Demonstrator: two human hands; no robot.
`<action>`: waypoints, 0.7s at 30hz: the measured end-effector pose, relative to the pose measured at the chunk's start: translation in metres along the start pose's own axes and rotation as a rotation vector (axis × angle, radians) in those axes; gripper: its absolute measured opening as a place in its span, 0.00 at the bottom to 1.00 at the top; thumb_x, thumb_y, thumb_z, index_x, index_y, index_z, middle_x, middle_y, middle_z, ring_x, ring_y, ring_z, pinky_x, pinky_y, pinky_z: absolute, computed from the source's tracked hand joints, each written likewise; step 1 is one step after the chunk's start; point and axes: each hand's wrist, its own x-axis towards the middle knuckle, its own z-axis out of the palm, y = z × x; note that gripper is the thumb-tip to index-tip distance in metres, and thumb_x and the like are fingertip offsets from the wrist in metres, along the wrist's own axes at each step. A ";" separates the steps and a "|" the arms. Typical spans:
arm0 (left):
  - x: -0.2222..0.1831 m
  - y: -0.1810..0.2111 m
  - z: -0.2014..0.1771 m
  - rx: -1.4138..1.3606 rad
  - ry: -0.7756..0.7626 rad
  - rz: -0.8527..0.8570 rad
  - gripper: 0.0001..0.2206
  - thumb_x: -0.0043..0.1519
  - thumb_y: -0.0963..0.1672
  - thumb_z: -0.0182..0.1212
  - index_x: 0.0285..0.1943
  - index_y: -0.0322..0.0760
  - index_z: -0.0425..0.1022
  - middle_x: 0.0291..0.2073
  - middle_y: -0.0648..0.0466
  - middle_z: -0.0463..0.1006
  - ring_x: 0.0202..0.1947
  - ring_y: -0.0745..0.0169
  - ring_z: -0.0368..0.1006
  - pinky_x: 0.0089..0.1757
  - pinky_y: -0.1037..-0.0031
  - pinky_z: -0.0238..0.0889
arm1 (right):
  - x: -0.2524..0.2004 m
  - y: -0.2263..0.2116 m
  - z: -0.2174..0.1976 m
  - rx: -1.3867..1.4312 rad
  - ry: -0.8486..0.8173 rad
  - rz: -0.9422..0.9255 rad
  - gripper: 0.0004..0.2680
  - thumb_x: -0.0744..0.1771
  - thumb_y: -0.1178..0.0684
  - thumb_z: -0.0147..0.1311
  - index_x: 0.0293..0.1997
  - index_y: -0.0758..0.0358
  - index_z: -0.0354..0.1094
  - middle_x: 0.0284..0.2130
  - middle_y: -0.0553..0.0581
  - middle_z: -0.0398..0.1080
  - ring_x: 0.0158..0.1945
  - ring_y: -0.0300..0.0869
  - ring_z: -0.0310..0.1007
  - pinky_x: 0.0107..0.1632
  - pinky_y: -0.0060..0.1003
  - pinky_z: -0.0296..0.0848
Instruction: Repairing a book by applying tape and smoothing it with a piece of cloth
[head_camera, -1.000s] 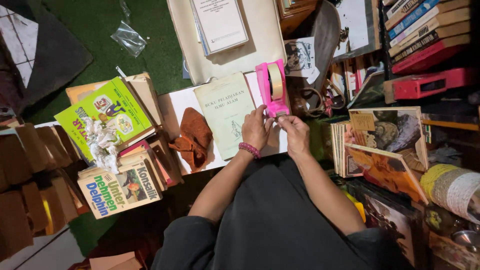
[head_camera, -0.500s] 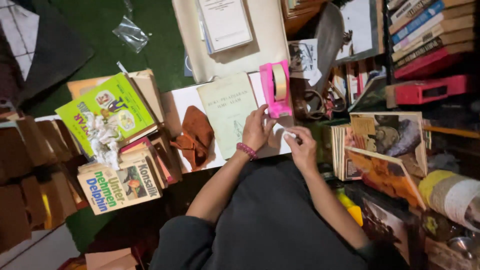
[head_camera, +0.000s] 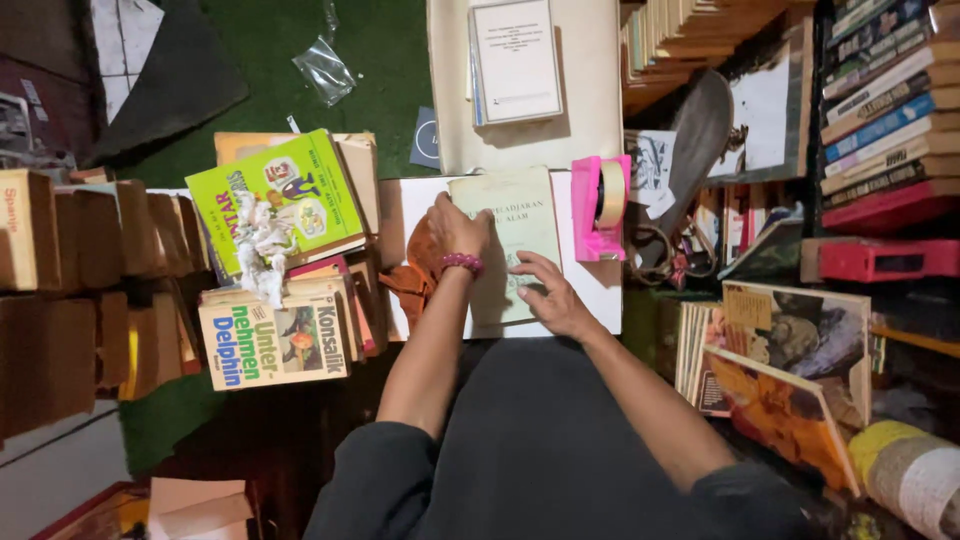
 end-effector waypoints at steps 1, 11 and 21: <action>0.010 -0.009 0.013 -0.042 0.055 -0.028 0.37 0.50 0.50 0.76 0.68 0.39 0.62 0.57 0.45 0.72 0.60 0.41 0.70 0.56 0.50 0.65 | 0.000 0.001 -0.001 0.040 -0.010 0.031 0.13 0.67 0.53 0.57 0.59 0.55 0.71 0.64 0.66 0.63 0.67 0.60 0.63 0.68 0.56 0.59; -0.032 0.021 -0.041 -0.465 -0.049 0.293 0.24 0.49 0.41 0.69 0.55 0.41 0.67 0.31 0.48 0.80 0.29 0.49 0.78 0.33 0.64 0.69 | 0.016 -0.028 -0.018 0.250 0.221 0.144 0.28 0.64 0.55 0.68 0.70 0.61 0.56 0.60 0.61 0.67 0.64 0.51 0.67 0.62 0.50 0.69; -0.077 0.058 -0.102 -0.549 -0.070 0.347 0.34 0.55 0.41 0.66 0.73 0.46 0.57 0.38 0.34 0.79 0.35 0.35 0.81 0.37 0.59 0.72 | 0.057 -0.116 -0.022 -0.279 0.173 -0.053 0.37 0.62 0.65 0.56 0.78 0.69 0.29 0.49 0.73 0.74 0.50 0.66 0.77 0.51 0.53 0.79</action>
